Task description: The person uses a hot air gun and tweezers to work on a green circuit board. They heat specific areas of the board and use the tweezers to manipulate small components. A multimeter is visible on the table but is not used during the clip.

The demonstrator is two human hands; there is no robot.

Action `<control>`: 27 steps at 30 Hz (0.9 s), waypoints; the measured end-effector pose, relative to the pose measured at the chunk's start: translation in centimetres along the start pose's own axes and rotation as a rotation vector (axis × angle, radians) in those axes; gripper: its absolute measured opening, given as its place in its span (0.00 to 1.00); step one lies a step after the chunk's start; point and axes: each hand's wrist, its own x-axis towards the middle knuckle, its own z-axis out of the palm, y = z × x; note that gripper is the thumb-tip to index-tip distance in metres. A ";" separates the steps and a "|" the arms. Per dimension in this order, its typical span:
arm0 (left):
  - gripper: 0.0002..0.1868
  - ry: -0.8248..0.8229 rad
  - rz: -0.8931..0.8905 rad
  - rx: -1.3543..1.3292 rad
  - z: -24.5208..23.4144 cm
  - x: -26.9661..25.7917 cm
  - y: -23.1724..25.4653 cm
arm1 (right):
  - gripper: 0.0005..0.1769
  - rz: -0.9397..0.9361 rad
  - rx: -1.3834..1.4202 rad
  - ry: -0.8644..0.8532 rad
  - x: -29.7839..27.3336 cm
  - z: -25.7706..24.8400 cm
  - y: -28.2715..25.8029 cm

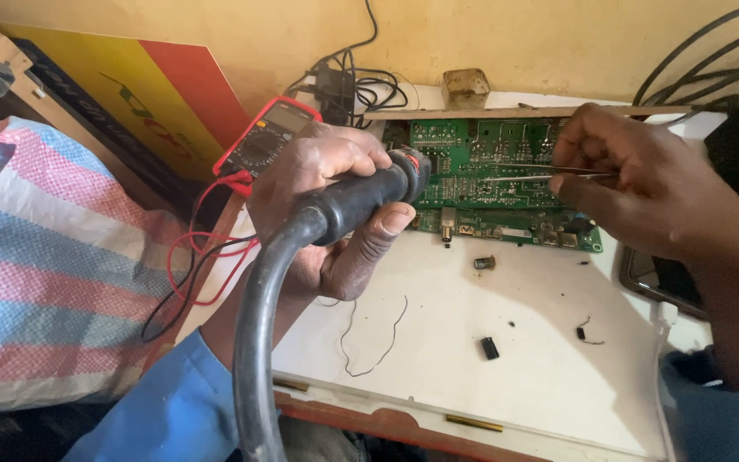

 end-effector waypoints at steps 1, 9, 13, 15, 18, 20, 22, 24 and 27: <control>0.16 0.000 -0.001 0.000 0.0 -0.1 0.1 | 0.07 0.001 0.000 -0.001 0.0 0.0 -0.7; 0.17 -0.035 -0.091 0.001 -0.3 -0.2 0.4 | 0.25 0.146 -0.422 0.039 0.7 0.3 -2.2; 0.17 -0.044 -0.096 0.008 -0.3 -0.2 0.4 | 0.22 0.093 -0.423 0.058 0.6 0.5 -1.6; 0.17 -0.037 -0.103 -0.014 -0.3 -0.3 0.3 | 0.17 -0.120 -0.217 0.040 0.7 0.9 -1.4; 0.17 -0.037 -0.093 0.007 -0.3 -0.3 0.3 | 0.17 -0.093 -0.220 0.033 0.7 1.6 -2.0; 0.17 -0.036 -0.092 -0.003 -0.3 -0.3 0.3 | 0.17 -0.079 -0.166 0.022 0.5 1.7 -2.8; 0.17 -0.034 -0.091 -0.012 -0.3 -0.3 0.2 | 0.18 -0.067 -0.113 0.010 0.5 1.9 -2.9; 0.17 -0.042 -0.060 0.031 -0.3 -0.2 0.2 | 0.16 -0.188 -0.130 0.039 0.5 2.1 -2.4; 0.16 -0.034 -0.070 0.008 -0.2 -0.1 0.3 | 0.14 -0.249 -0.152 0.175 0.7 2.4 -1.0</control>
